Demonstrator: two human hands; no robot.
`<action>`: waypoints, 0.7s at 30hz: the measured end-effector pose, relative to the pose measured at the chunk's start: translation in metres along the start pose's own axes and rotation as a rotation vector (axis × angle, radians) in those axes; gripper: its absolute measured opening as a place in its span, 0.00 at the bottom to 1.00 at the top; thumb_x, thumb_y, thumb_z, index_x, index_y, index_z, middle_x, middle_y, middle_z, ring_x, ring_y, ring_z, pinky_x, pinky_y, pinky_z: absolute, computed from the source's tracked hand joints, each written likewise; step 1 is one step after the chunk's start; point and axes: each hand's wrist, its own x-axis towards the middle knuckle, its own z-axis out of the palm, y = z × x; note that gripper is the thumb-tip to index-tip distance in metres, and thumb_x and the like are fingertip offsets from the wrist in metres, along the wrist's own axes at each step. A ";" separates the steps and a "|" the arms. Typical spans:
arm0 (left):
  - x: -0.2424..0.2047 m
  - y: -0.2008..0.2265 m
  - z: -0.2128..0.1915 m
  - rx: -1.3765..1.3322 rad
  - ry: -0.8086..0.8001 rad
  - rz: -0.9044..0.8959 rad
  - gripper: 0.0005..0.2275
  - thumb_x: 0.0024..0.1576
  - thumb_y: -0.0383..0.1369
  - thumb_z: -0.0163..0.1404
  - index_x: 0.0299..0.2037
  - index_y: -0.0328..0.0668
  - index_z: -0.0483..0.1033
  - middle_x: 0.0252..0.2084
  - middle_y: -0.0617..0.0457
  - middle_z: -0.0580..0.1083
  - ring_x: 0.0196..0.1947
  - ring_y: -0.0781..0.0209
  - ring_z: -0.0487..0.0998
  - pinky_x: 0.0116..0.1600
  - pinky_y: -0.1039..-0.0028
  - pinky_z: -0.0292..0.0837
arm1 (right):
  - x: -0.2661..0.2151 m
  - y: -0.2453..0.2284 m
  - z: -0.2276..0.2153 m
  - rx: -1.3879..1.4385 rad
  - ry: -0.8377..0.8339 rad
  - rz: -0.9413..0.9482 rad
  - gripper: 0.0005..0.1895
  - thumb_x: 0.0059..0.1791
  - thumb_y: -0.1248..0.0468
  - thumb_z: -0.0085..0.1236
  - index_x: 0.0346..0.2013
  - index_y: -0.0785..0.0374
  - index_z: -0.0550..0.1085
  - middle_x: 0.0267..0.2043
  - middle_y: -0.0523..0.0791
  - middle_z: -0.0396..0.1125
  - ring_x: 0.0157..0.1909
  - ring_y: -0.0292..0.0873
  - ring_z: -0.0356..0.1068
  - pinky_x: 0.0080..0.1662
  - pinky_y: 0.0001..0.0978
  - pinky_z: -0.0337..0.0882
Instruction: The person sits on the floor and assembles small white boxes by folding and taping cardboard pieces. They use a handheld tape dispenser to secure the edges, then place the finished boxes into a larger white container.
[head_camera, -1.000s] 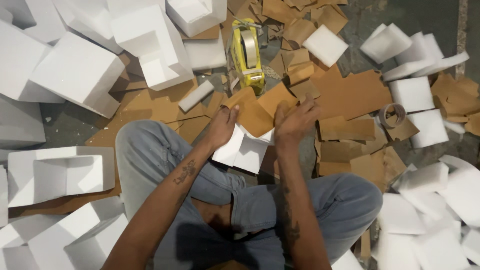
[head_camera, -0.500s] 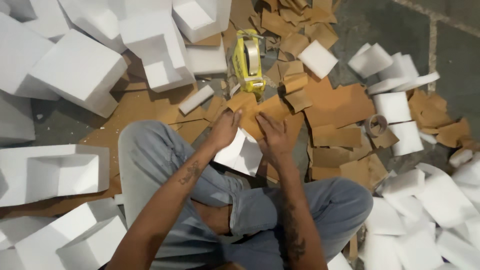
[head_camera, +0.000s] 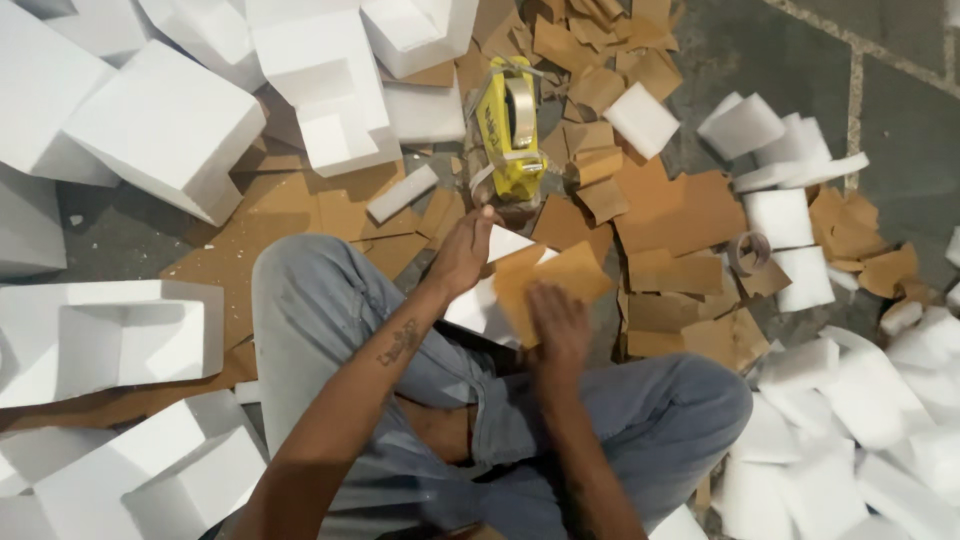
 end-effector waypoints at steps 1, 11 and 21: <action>-0.001 0.000 0.000 0.004 0.002 0.004 0.24 0.69 0.44 0.30 0.43 0.30 0.76 0.42 0.33 0.77 0.46 0.34 0.76 0.54 0.57 0.69 | -0.010 -0.005 0.007 -0.045 -0.088 -0.026 0.33 0.42 0.74 0.56 0.63 0.60 0.72 0.69 0.47 0.65 0.72 0.51 0.60 0.71 0.55 0.53; 0.000 -0.006 0.005 0.077 0.037 0.116 0.19 0.69 0.40 0.38 0.46 0.27 0.76 0.46 0.31 0.76 0.50 0.32 0.74 0.57 0.56 0.67 | -0.026 0.010 0.041 -0.138 -0.284 0.067 0.24 0.46 0.67 0.56 0.58 0.61 0.72 0.64 0.49 0.64 0.72 0.54 0.55 0.69 0.57 0.50; -0.002 0.009 0.000 0.108 -0.017 0.020 0.18 0.68 0.41 0.41 0.44 0.28 0.75 0.44 0.32 0.75 0.48 0.33 0.75 0.54 0.55 0.68 | -0.028 0.011 0.055 -0.186 -0.420 0.064 0.27 0.47 0.57 0.58 0.59 0.65 0.70 0.67 0.55 0.58 0.72 0.61 0.52 0.68 0.62 0.48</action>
